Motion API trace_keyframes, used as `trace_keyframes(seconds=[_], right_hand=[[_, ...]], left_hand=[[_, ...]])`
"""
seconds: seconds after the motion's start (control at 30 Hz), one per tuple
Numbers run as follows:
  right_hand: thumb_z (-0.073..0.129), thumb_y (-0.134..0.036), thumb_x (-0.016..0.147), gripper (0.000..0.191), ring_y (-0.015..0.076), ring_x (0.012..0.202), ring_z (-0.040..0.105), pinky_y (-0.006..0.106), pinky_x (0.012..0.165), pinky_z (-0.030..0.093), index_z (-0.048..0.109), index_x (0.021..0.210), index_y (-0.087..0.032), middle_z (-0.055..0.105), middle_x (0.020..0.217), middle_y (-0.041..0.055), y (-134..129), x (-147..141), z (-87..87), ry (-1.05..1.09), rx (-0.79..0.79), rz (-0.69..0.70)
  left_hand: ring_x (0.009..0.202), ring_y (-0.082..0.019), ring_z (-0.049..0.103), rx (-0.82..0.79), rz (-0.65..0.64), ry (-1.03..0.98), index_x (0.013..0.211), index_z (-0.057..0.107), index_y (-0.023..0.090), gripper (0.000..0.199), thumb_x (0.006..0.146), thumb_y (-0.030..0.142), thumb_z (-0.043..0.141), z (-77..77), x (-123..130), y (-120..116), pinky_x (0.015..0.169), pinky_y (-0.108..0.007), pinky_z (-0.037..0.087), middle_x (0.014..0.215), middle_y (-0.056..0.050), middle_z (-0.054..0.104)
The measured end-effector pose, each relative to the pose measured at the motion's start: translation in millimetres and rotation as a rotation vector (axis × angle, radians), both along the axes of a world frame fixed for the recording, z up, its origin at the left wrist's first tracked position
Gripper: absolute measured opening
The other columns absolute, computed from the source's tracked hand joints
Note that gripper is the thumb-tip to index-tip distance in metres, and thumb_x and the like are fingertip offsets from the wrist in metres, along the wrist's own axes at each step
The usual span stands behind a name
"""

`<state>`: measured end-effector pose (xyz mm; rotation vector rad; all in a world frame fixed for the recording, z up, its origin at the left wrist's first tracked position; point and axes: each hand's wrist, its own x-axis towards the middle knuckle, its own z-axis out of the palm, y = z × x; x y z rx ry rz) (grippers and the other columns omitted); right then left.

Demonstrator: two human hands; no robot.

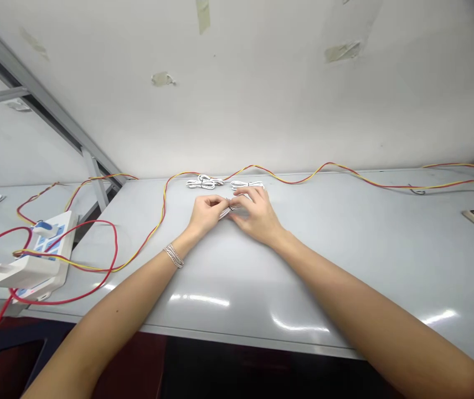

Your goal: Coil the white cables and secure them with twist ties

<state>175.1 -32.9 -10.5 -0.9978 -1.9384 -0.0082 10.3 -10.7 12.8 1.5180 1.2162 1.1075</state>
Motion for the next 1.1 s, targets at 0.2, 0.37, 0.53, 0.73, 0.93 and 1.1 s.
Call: trace_keyframes(seconds=[0.2, 0.37, 0.53, 0.73, 0.93, 1.1], right_hand=[[0.065, -0.026, 0.088, 0.004, 0.0249, 0.106, 0.053, 0.041, 0.093, 0.040, 0.068, 0.088, -0.024, 0.068, 0.110, 0.0071, 3.1, -0.9, 1.0, -0.099, 0.049, -0.100], [0.061, -0.025, 0.092, 0.006, 0.0225, 0.104, 0.057, 0.039, 0.091, 0.038, 0.066, 0.090, -0.023, 0.070, 0.107, 0.0058, 3.9, -0.5, 4.3, -0.131, 0.026, -0.088], [0.057, -0.020, 0.092, 0.008, 0.0223, 0.104, 0.060, 0.038, 0.089, 0.038, 0.064, 0.089, -0.023, 0.072, 0.107, 0.0056, 4.6, -1.1, 4.7, -0.151, 0.020, -0.077], [0.056, -0.017, 0.092, 0.010, 0.0227, 0.110, 0.060, 0.039, 0.095, 0.038, 0.063, 0.086, -0.022, 0.072, 0.110, 0.0056, 3.6, -2.8, 4.9, -0.146, 0.045, -0.035], [0.051, -0.015, 0.094, 0.017, 0.0210, 0.100, 0.060, 0.037, 0.092, 0.038, 0.064, 0.086, -0.021, 0.074, 0.101, 0.0035, 1.2, -5.9, 7.1, -0.181, 0.041, -0.010], [0.050, -0.015, 0.094, 0.017, 0.0215, 0.100, 0.059, 0.038, 0.092, 0.038, 0.065, 0.088, -0.021, 0.073, 0.103, 0.0054, 2.2, -4.8, 6.3, -0.163, 0.004, -0.010]], left_hand=[[0.055, -0.010, 0.047, -0.072, 0.068, -0.052, 0.057, 0.064, 0.014, 0.017, 0.069, 0.025, 0.062, -1.8, 1.6, 0.9, 0.052, -0.022, 0.034, 0.057, 0.001, 0.057], [0.053, -0.009, 0.041, -0.100, 0.076, -0.104, 0.053, 0.056, 0.015, 0.019, 0.068, 0.025, 0.062, -4.9, -0.9, 4.2, 0.049, -0.023, 0.030, 0.054, 0.002, 0.048], [0.055, -0.009, 0.044, -0.166, 0.079, -0.180, 0.055, 0.059, 0.014, 0.016, 0.064, 0.025, 0.067, -4.2, -0.4, 4.2, 0.052, -0.023, 0.034, 0.057, 0.002, 0.051], [0.064, -0.012, 0.054, -0.197, 0.103, -0.249, 0.066, 0.069, 0.012, 0.013, 0.061, 0.024, 0.070, -2.9, 3.1, 2.2, 0.060, -0.024, 0.041, 0.068, -0.001, 0.064], [0.069, -0.013, 0.055, -0.150, 0.116, -0.218, 0.063, 0.068, 0.012, 0.013, 0.067, 0.025, 0.067, -3.1, 3.4, 1.4, 0.064, -0.025, 0.042, 0.068, -0.002, 0.065], [0.069, -0.014, 0.058, -0.200, 0.031, -0.239, 0.067, 0.071, 0.012, 0.016, 0.065, 0.028, 0.070, -1.8, -0.5, 5.1, 0.066, -0.025, 0.044, 0.072, -0.003, 0.068]])
